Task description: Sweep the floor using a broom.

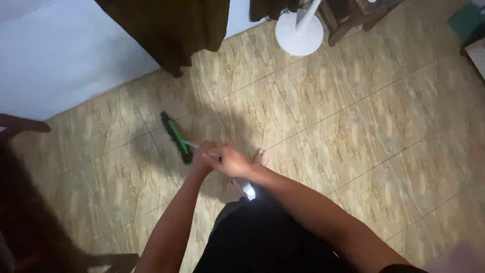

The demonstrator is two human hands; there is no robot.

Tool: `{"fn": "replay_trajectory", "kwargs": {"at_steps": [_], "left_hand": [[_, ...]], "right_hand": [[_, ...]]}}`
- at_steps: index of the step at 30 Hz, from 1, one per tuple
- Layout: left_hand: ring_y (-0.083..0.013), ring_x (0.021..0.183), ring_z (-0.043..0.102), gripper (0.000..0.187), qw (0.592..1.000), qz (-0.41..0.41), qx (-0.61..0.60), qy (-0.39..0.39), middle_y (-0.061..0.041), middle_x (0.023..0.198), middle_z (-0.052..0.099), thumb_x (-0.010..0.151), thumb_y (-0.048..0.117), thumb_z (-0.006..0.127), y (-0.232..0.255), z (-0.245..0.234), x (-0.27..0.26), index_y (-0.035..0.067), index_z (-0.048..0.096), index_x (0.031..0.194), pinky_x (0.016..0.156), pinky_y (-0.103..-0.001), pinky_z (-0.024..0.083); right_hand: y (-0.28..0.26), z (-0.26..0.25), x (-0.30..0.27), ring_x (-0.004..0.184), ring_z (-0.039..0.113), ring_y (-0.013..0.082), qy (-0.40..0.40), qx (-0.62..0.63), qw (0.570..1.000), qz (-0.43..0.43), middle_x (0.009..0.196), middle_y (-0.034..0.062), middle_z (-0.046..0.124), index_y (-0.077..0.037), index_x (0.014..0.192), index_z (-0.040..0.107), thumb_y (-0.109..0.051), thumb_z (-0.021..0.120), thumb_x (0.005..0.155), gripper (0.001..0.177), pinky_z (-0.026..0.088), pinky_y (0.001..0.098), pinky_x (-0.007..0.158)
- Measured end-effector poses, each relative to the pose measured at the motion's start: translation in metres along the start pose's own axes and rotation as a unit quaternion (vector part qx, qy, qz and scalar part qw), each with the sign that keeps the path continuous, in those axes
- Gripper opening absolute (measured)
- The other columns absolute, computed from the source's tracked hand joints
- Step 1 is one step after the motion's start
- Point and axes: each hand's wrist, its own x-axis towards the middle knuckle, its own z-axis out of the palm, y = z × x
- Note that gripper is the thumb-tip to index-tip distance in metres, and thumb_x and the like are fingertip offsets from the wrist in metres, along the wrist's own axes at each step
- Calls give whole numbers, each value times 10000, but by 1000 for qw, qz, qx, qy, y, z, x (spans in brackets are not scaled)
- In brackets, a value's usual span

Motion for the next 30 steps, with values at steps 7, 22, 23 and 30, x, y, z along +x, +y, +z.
{"fn": "replay_trajectory", "kwargs": {"at_steps": [7,22,23,30], "left_hand": [[-373,863,645,194,997,33,-35,-60,-137,841,666,778,268,711,51,22,69,86,645,787,747,-493,496],[-360,950,695,236,920,25,-262,-289,-150,986,741,837,307,655,210,45,315,92,706,920,763,-457,541],[-359,940,690,230,924,27,-257,-281,-149,976,735,836,305,659,207,41,316,92,702,912,759,-457,538],[-352,869,658,203,963,90,-187,-171,-136,901,689,824,291,687,106,23,317,90,671,852,727,-457,523]], "right_hand": [[47,-62,9,741,678,345,32,-7,991,-131,891,190,706,-58,1072,738,-191,666,973,181,538,418,688],[19,-274,-5,481,403,114,325,-53,941,76,539,58,453,-18,670,531,-101,658,1026,387,361,292,483],[18,-276,3,477,393,112,313,-37,946,77,537,58,431,-18,658,512,-97,661,1027,406,349,296,481],[27,-245,83,602,605,400,213,-64,975,18,659,204,612,-32,673,631,-217,706,969,357,480,466,552]]}}
